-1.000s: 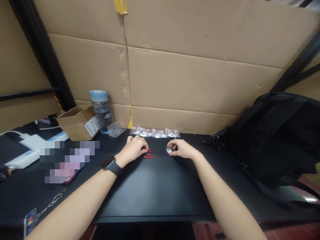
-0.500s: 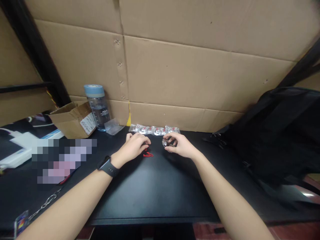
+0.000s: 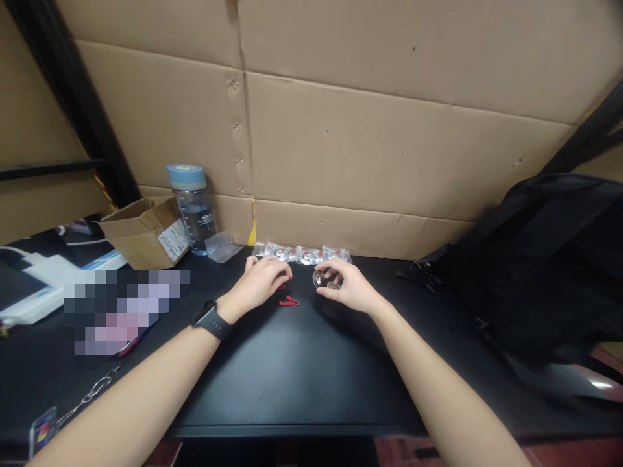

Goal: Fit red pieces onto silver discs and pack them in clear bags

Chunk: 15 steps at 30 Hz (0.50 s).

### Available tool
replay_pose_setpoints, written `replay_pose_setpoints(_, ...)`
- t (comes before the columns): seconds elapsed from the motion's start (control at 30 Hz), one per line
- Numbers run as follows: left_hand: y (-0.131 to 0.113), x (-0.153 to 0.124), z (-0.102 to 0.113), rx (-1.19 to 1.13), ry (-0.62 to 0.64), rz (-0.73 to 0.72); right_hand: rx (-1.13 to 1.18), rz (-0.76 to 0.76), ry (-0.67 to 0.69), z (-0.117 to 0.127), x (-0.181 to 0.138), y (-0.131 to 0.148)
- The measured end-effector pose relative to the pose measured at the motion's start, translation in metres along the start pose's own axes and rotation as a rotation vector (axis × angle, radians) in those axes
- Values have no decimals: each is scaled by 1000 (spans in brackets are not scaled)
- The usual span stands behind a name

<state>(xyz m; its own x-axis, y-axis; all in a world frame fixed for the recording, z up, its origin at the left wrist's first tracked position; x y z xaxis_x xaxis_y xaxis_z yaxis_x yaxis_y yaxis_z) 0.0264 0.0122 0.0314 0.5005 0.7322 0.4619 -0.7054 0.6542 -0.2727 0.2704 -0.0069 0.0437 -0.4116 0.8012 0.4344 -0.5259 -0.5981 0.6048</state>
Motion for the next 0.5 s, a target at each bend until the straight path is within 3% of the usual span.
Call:
replay_pose_setpoints(0.33, -30, 1, 21, -345, -285, 83, 230, 20, -185, -11, -1, 29)
replay_pose_setpoints(0.5, -36, -1, 25, -450, -323, 85, 292, 48, -254, -16, -3, 42)
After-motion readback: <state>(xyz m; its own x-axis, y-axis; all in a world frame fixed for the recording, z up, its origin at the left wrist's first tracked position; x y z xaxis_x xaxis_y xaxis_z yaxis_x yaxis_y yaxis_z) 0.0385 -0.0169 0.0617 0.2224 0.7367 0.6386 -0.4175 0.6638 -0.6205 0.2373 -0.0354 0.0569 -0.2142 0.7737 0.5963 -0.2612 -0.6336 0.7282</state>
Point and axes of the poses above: each hand's wrist, its own x-axis towards the middle knuckle, its own z-axis out of the back of the hand, y = z × x, the point moved 3 cm from there along x, towards the middle knuckle, and after that the axes turned 1 degree about -y, right-handed, at the moved point
